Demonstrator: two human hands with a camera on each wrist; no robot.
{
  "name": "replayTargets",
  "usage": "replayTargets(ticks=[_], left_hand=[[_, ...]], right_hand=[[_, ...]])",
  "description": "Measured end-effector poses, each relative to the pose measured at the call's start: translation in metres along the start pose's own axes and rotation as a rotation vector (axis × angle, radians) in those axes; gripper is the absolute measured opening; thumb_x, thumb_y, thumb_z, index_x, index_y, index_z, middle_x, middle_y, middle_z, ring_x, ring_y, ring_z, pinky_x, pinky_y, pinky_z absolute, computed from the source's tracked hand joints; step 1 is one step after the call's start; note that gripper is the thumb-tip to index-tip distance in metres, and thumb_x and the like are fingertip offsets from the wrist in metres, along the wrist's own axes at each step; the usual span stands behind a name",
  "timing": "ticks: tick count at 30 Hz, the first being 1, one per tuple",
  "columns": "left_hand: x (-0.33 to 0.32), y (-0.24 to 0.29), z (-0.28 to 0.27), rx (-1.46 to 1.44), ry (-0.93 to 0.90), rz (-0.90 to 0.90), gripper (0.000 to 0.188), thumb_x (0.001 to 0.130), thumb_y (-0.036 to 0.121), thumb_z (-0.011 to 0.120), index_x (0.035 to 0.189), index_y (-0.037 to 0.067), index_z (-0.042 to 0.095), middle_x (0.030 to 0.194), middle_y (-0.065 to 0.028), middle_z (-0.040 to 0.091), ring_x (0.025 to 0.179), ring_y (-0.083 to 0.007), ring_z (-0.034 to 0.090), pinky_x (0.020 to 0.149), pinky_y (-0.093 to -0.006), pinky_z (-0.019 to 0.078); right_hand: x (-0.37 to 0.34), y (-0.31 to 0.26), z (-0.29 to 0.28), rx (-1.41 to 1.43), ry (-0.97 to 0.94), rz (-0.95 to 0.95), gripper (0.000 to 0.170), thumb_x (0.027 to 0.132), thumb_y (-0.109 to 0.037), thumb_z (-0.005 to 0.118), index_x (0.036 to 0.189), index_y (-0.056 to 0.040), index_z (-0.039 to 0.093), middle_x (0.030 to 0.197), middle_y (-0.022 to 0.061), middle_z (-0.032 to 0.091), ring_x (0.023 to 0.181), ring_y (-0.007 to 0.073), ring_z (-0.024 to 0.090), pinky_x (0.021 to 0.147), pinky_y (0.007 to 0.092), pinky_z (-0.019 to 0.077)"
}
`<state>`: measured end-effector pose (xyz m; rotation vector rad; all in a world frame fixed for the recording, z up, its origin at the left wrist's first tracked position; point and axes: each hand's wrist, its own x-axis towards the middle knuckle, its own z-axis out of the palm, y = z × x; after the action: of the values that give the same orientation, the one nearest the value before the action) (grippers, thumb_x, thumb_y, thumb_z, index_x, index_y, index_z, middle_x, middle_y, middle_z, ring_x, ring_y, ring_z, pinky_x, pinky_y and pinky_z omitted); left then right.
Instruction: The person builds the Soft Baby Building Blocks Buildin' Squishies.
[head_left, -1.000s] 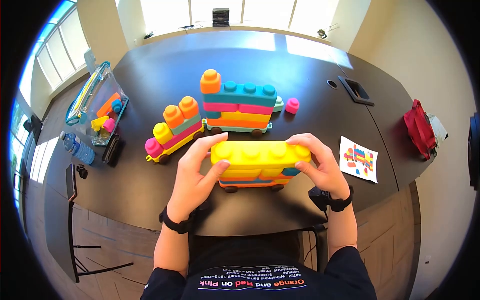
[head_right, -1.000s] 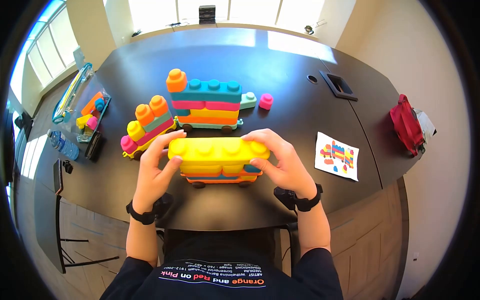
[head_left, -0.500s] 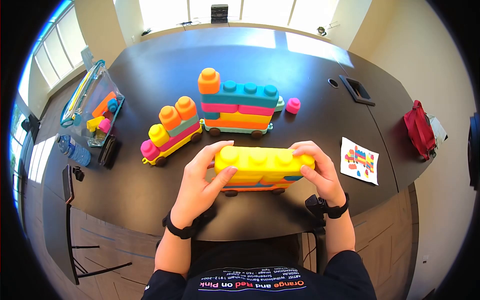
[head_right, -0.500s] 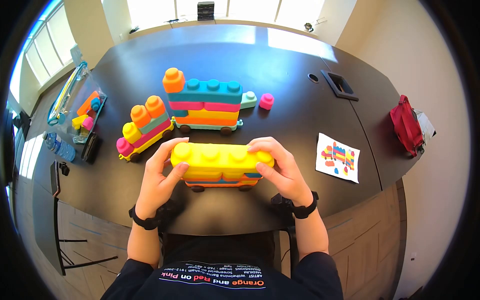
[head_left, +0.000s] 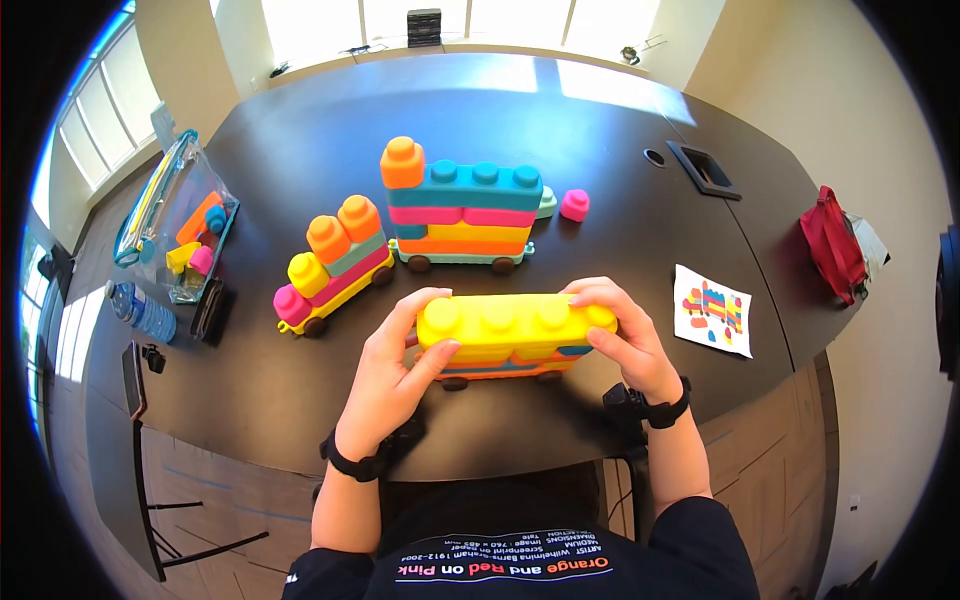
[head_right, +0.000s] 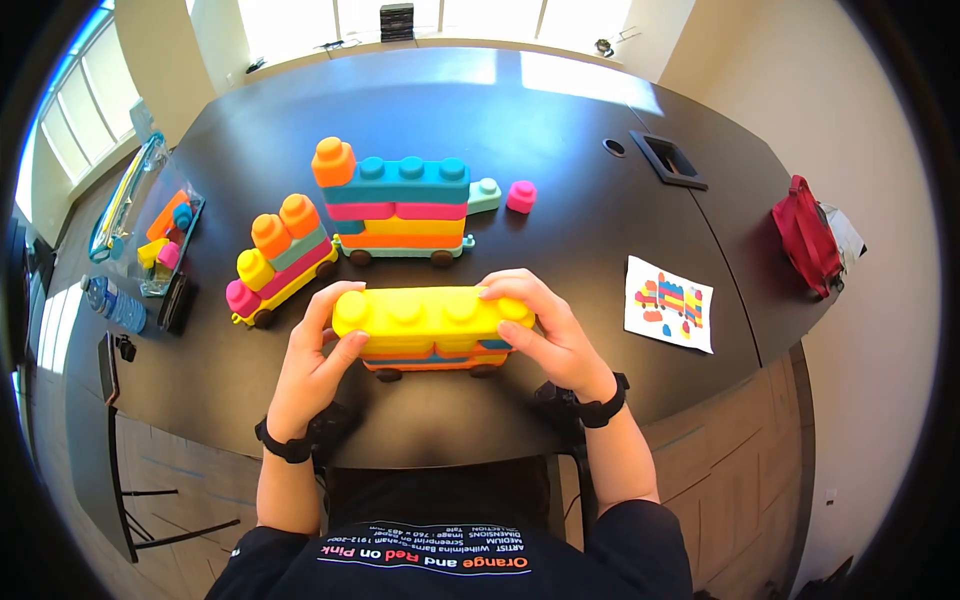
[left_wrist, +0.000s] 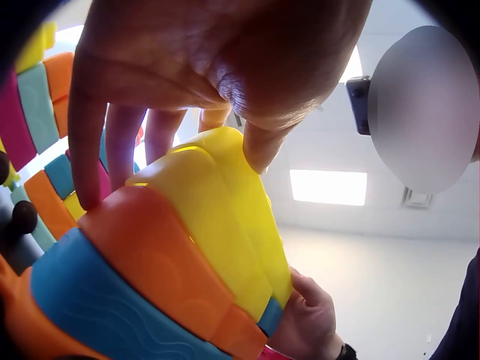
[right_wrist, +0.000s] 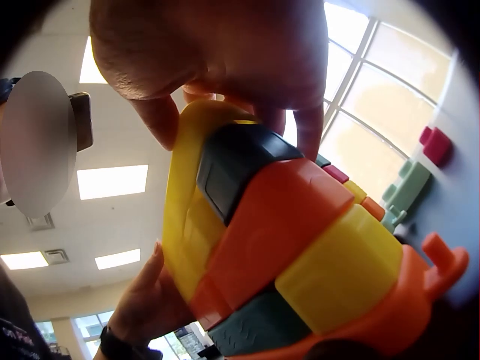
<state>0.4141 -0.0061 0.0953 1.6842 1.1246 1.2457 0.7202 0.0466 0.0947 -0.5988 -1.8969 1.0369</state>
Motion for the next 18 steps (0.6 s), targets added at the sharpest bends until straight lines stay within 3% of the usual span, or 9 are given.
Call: replayTargets(ticks=[3, 6, 9, 11, 13, 15, 18], left_hand=[[-0.001, -0.001, 0.001, -0.032, 0.016, -0.003, 0.045, 0.102, 0.012, 0.068, 0.144, 0.010, 0.055, 0.122, -0.0059, 0.064, 0.114, -0.0159, 0.063, 0.099, -0.0331, 0.0525], [0.000, -0.001, 0.000, -0.075, 0.048, -0.058, 0.045, 0.100, 0.008, 0.070, 0.143, 0.006, 0.057, 0.129, -0.0115, 0.066, 0.119, -0.0202, 0.065, 0.107, -0.0382, 0.0534], [0.000, -0.004, 0.000, -0.045, 0.062, -0.054, 0.044, 0.101, 0.010, 0.069, 0.143, 0.008, 0.057, 0.128, -0.0111, 0.067, 0.120, -0.0206, 0.066, 0.104, -0.0376, 0.0539], [0.003, -0.006, -0.001, -0.038, 0.056, -0.049, 0.044, 0.101, 0.011, 0.069, 0.143, 0.008, 0.057, 0.128, -0.0110, 0.067, 0.120, -0.0209, 0.066, 0.103, -0.0378, 0.0540], [0.005, -0.006, -0.003, -0.020, 0.056, -0.047, 0.044, 0.101, 0.012, 0.069, 0.143, 0.009, 0.057, 0.127, -0.0110, 0.067, 0.120, -0.0212, 0.066, 0.103, -0.0380, 0.0540], [0.007, -0.007, -0.004, 0.023, 0.019, 0.016, 0.044, 0.104, 0.013, 0.065, 0.146, 0.010, 0.054, 0.124, -0.0056, 0.065, 0.112, -0.0140, 0.063, 0.093, -0.0307, 0.0539], [0.006, -0.008, -0.005, 0.012, 0.006, 0.005, 0.044, 0.104, 0.014, 0.065, 0.146, 0.010, 0.054, 0.126, -0.0062, 0.065, 0.114, -0.0147, 0.064, 0.094, -0.0318, 0.0541]], right_hand=[[0.006, -0.003, -0.006, -0.090, -0.056, -0.005, 0.036, 0.101, -0.013, 0.063, 0.136, -0.0034, 0.060, 0.131, 0.0147, 0.063, 0.123, 0.0285, 0.061, 0.107, 0.0387, 0.0456], [0.016, -0.024, -0.012, -0.313, -0.111, 0.042, 0.042, 0.102, -0.015, 0.065, 0.142, -0.0036, 0.058, 0.131, 0.0154, 0.064, 0.123, 0.0305, 0.063, 0.107, 0.0400, 0.0476], [0.026, -0.033, -0.021, -0.361, -0.206, 0.121, 0.049, 0.100, -0.016, 0.066, 0.146, -0.0024, 0.057, 0.134, 0.0150, 0.066, 0.124, 0.0302, 0.063, 0.109, 0.0405, 0.0468], [0.034, -0.034, -0.035, -0.368, -0.273, 0.153, 0.047, 0.104, -0.024, 0.064, 0.146, -0.0022, 0.058, 0.135, 0.0151, 0.067, 0.127, 0.0301, 0.063, 0.111, 0.0404, 0.0461], [0.045, -0.023, -0.050, -0.355, -0.308, -0.008, 0.047, 0.109, -0.035, 0.059, 0.143, -0.0016, 0.061, 0.137, 0.0159, 0.067, 0.128, 0.0301, 0.063, 0.112, 0.0401, 0.0454], [0.063, -0.017, -0.062, -0.588, -0.126, -0.058, 0.041, 0.106, -0.029, 0.063, 0.135, 0.0002, 0.065, 0.126, 0.0177, 0.071, 0.124, 0.0310, 0.066, 0.109, 0.0398, 0.0490], [0.104, -0.005, -0.081, -0.680, -0.039, 0.042, 0.036, 0.104, -0.028, 0.066, 0.127, -0.0009, 0.069, 0.123, 0.0176, 0.072, 0.119, 0.0336, 0.067, 0.106, 0.0412, 0.0511]])
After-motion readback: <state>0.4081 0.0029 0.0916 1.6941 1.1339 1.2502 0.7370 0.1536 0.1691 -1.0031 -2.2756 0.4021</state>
